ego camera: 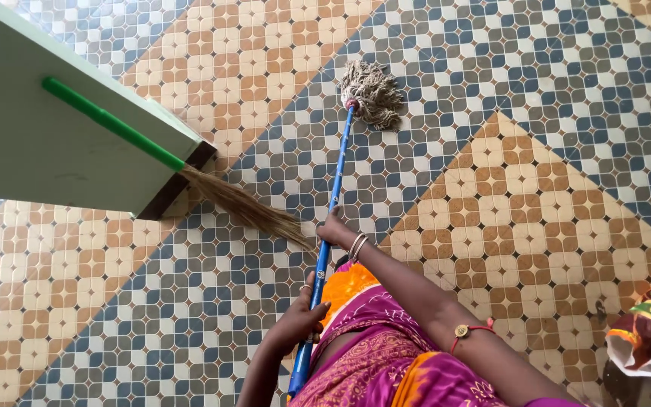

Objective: The person mops a tiled floor using a mop with a blue handle. They move the mop head across the patterned surface, working around a broom, a blue bucket, and a backpack on the floor.

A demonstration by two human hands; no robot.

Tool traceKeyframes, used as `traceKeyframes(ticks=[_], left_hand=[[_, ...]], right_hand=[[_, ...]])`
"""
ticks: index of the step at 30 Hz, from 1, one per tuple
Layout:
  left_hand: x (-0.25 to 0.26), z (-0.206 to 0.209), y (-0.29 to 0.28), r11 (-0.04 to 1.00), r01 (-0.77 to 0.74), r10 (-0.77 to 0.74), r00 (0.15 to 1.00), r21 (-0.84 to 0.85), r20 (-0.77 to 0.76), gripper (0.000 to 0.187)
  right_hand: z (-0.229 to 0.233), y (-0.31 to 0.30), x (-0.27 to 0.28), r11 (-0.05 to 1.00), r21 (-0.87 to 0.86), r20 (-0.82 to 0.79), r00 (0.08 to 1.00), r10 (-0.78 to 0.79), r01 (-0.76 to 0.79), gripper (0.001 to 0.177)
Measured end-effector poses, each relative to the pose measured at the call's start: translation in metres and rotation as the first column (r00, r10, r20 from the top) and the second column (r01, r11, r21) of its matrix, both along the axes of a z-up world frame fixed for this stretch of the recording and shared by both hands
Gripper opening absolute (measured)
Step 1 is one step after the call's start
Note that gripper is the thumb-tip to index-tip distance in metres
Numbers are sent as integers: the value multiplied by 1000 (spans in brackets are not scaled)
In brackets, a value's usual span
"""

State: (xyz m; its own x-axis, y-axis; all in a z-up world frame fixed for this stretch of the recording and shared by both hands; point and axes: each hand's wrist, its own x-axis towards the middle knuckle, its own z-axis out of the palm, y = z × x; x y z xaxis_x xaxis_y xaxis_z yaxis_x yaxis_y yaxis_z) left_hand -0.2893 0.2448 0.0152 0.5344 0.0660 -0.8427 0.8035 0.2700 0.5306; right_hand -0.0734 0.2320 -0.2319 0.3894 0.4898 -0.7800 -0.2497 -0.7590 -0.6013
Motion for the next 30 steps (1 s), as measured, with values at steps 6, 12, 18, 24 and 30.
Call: traceKeyframes(ticks=[6,12,18,24,30], left_hand=[[-17,3,-20,977,209,-206,976,38,-74,100],[-41,9,-54,935,341,-339,940,97,-40,103],[-64,2,-94,901,427,-430,902,78,30,102],[-72,6,-114,865,499,-500,866,43,3,103],[-73,8,-126,796,603,-605,796,59,31,104]], right_hand=[[-2,-34,-29,975,92,-94,976,-194,203,109],[-3,-87,-59,965,40,-74,964,-257,260,111],[-6,-145,-85,894,83,-130,894,-428,440,109],[-1,-186,-100,814,151,-138,828,-544,560,110],[3,-225,-114,754,164,-135,771,-622,636,107]])
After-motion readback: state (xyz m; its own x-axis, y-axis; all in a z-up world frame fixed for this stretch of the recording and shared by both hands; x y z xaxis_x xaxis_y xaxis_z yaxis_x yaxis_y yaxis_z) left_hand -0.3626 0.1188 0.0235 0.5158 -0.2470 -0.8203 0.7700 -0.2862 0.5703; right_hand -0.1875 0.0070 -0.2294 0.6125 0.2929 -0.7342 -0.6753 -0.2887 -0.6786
